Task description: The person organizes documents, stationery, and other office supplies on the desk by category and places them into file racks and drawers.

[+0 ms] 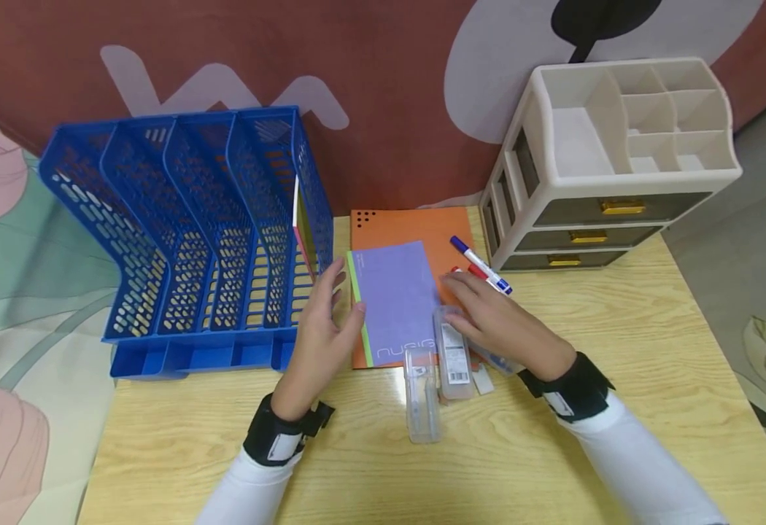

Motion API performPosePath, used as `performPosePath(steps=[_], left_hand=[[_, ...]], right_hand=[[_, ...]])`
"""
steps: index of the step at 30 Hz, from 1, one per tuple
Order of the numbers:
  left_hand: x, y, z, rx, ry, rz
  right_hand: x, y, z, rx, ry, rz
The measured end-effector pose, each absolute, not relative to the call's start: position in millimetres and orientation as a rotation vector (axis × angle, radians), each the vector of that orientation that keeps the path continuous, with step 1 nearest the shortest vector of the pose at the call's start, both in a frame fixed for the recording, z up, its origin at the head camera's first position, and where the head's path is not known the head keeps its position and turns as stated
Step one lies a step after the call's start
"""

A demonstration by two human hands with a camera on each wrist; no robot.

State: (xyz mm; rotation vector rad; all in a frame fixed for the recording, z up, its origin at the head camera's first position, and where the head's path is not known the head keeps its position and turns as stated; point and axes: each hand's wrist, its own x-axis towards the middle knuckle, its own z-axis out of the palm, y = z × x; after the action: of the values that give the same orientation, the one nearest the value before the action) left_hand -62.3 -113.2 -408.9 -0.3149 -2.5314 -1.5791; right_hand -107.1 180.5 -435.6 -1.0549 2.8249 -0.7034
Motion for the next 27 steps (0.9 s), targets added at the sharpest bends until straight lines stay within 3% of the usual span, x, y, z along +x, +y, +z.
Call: performPosePath(steps=[27], left_hand=[[-90.3,-97.4,-460.4,-0.07,-2.716,-1.716]], right_hand=[[-131.4,154.2,-447.3,-0.621,2.542,-0.762]])
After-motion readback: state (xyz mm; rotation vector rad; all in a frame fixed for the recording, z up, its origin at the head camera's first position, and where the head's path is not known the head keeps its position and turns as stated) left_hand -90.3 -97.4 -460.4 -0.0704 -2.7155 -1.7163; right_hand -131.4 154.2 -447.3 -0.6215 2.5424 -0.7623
